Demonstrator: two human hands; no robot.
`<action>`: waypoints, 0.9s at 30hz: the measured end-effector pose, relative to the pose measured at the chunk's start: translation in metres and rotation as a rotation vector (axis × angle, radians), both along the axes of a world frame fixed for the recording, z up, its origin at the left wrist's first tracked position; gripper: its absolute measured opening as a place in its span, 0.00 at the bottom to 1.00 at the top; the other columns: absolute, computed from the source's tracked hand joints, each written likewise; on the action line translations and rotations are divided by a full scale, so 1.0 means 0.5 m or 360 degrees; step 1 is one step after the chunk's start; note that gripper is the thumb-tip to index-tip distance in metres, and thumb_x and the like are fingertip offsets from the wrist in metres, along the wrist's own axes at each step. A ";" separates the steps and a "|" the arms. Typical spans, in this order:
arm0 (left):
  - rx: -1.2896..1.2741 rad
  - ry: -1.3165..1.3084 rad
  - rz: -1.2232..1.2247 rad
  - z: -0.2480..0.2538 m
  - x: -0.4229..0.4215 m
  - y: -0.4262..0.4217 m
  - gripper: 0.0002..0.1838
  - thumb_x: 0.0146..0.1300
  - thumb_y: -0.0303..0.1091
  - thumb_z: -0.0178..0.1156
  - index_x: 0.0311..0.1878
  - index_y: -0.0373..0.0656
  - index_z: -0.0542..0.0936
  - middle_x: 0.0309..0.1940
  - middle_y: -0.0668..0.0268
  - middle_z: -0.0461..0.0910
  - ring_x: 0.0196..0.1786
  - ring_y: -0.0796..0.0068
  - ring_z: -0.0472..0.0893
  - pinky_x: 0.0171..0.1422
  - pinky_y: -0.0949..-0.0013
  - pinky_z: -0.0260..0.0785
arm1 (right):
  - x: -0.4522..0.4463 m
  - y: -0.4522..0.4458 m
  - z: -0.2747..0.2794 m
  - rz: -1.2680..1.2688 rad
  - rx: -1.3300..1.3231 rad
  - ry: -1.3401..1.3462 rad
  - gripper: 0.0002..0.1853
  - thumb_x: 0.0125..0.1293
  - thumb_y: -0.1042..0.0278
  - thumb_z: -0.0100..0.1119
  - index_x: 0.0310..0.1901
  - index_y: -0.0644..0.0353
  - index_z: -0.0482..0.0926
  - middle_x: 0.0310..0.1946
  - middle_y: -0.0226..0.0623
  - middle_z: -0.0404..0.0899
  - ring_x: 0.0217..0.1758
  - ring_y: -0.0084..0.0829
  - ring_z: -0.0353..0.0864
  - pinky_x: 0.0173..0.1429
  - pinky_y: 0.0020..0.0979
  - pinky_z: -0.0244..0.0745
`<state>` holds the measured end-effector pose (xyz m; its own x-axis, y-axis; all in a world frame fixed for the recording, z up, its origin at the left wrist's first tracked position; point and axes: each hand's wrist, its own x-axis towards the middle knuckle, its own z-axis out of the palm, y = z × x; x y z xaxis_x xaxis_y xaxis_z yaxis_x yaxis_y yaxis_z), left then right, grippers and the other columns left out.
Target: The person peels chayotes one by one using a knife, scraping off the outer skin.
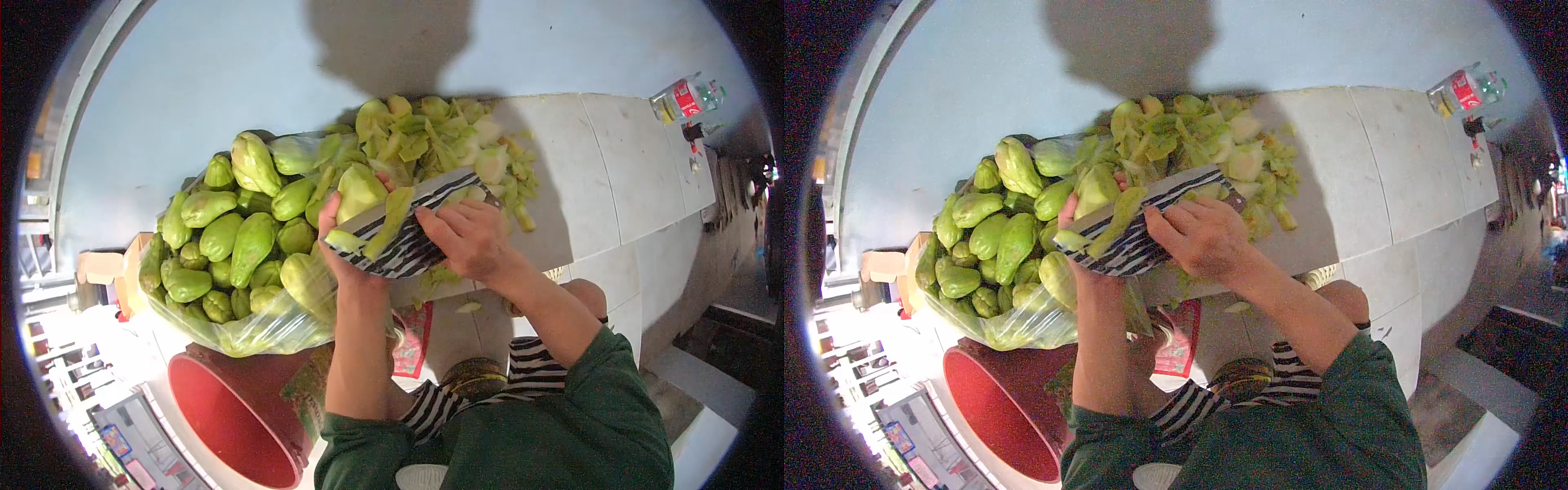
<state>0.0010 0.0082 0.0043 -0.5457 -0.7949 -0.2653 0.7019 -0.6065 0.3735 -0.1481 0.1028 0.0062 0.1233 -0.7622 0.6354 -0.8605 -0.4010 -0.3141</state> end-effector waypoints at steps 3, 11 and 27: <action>-0.0035 0.0098 -0.0086 0.000 0.002 -0.005 0.26 0.60 0.47 0.53 0.53 0.35 0.74 0.47 0.52 0.78 0.49 0.58 0.78 0.57 0.57 0.72 | 0.001 0.001 -0.007 -0.0003 0.0022 0.0035 0.24 0.44 0.65 0.62 0.46 0.62 0.76 0.25 0.34 0.74 0.24 0.37 0.75 0.29 0.35 0.70; -0.0023 -0.0287 0.0131 0.040 -0.001 0.012 0.26 0.61 0.48 0.51 0.54 0.35 0.74 0.47 0.53 0.79 0.50 0.58 0.78 0.59 0.57 0.70 | -0.015 0.006 -0.003 -0.0079 0.0153 0.0012 0.25 0.43 0.64 0.66 0.46 0.62 0.76 0.23 0.35 0.72 0.24 0.40 0.75 0.29 0.38 0.70; -0.0111 -0.0179 -0.0027 0.030 0.011 0.002 0.26 0.60 0.45 0.52 0.55 0.33 0.73 0.48 0.53 0.79 0.53 0.58 0.77 0.62 0.57 0.67 | -0.011 0.005 0.006 -0.0036 0.0299 -0.0250 0.26 0.41 0.72 0.65 0.47 0.58 0.75 0.29 0.43 0.78 0.32 0.48 0.79 0.35 0.42 0.73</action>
